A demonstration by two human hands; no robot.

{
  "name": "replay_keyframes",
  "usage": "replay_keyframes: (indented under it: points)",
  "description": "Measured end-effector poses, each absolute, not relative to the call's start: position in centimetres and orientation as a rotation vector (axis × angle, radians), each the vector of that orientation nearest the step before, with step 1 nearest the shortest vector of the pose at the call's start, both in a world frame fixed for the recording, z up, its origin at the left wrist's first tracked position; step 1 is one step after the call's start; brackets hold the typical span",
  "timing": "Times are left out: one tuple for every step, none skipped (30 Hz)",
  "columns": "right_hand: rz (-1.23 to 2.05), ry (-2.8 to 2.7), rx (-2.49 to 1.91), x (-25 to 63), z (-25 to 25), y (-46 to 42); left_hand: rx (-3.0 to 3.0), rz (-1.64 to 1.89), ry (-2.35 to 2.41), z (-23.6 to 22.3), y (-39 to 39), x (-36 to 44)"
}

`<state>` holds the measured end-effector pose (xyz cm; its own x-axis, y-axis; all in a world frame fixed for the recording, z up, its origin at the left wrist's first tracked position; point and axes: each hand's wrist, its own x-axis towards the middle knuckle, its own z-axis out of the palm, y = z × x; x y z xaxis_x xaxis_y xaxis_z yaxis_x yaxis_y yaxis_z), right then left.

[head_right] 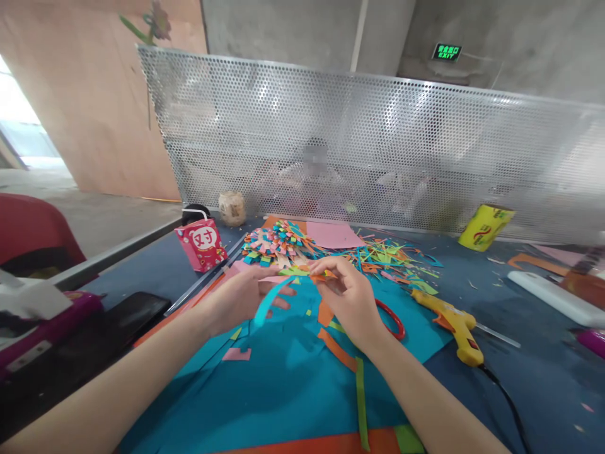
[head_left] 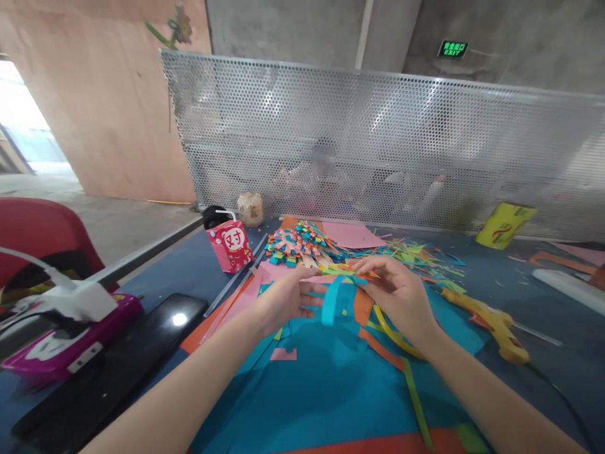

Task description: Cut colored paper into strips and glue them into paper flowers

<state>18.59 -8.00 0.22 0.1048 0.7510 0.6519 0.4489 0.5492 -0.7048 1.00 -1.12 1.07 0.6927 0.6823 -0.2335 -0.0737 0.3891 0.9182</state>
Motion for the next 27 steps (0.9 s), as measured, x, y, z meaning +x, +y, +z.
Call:
replay_keyframes:
  points:
    - [0.285,-1.583,-1.034,18.7,0.3,-8.1,1.014,0.504,0.643,1.1,-1.2,1.1]
    - [0.269,-1.631,-1.015,18.8,0.3,-8.2,0.981,0.501,0.615,1.0,-1.2,1.1]
    - [0.255,-1.671,-1.007,18.9,0.3,-8.2,0.97,0.515,0.582,1.0,-1.3,1.1]
    - [0.245,-1.703,-1.004,19.0,0.3,-8.3,0.975,0.535,0.549,0.9,-1.4,1.1]
    - [0.239,-1.729,-1.005,19.0,0.3,-8.3,0.99,0.553,0.519,0.8,-1.5,1.1]
    - [0.232,-1.75,-1.008,19.0,0.3,-8.3,1.01,0.57,0.502,0.7,-1.5,1.1]
    - [0.218,-1.77,-1.014,18.9,0.2,-8.3,1.03,0.584,0.498,0.6,-1.6,1.1]
    - [0.2,-1.789,-1.026,18.8,0.2,-8.2,1.046,0.593,0.504,0.5,-1.6,1.1]
    - [0.188,-1.803,-1.044,18.7,0.1,-8.1,1.055,0.602,0.516,0.4,-1.6,1.1]
    - [0.181,-1.799,-1.062,18.7,0.1,-8.0,1.057,0.616,0.528,0.3,-1.6,1.2]
    - [0.18,-1.777,-1.084,18.7,0.1,-7.9,1.052,0.643,0.538,0.2,-1.5,1.2]
    - [0.178,-1.738,-1.115,18.9,0.1,-7.7,1.037,0.685,0.543,0.1,-1.3,1.3]
    - [0.165,-1.692,-1.164,19.2,0.1,-7.5,1.018,0.735,0.546,0.1,-1.2,1.3]
    - [0.129,-1.655,-1.243,19.6,0.0,-7.4,0.999,0.787,0.546,0.1,-0.9,1.4]
    - [0.072,-1.645,-1.36,20.2,0.0,-7.3,0.984,0.836,0.548,0.0,-0.7,1.4]
    - [0.001,-1.657,-1.506,20.9,-0.1,-7.3,0.97,0.88,0.553,0.0,-0.4,1.4]
    - [-0.071,-1.694,-1.683,21.7,-0.2,-7.5,0.954,0.92,0.564,-0.1,-0.2,1.4]
    - [-0.126,-1.735,-1.864,22.4,-0.3,-7.7,0.935,0.953,0.579,-0.2,0.1,1.4]
    - [-0.156,-1.767,-2.032,22.9,-0.5,-8.1,0.914,0.979,0.593,-0.3,0.3,1.4]
    - [-0.165,-1.795,-2.184,23.4,-0.7,-8.6,0.889,1.002,0.606,-0.4,0.6,1.4]
    - [-0.157,-1.821,-2.311,23.6,-0.9,-9.1,0.865,1.023,0.62,-0.5,0.8,1.4]
    - [-0.141,-1.845,-2.41,23.7,-1.1,-9.6,0.851,1.036,0.634,-0.6,0.9,1.3]
    - [-0.12,-1.862,-2.488,23.7,-1.3,-10.0,0.846,1.044,0.648,-0.7,1.1,1.3]
    - [-0.097,-1.872,-2.547,23.6,-1.5,-10.3,0.848,1.052,0.662,-0.8,1.1,1.4]
    - [-0.077,-1.872,-2.592,23.4,-1.6,-10.5,0.855,1.06,0.675,-0.8,1.2,1.4]
    - [-0.061,-1.864,-2.627,23.3,-1.7,-10.6,0.869,1.068,0.685,-0.9,1.2,1.4]
    - [-0.047,-1.856,-2.655,23.2,-1.8,-10.5,0.89,1.075,0.691,-0.9,1.2,1.4]
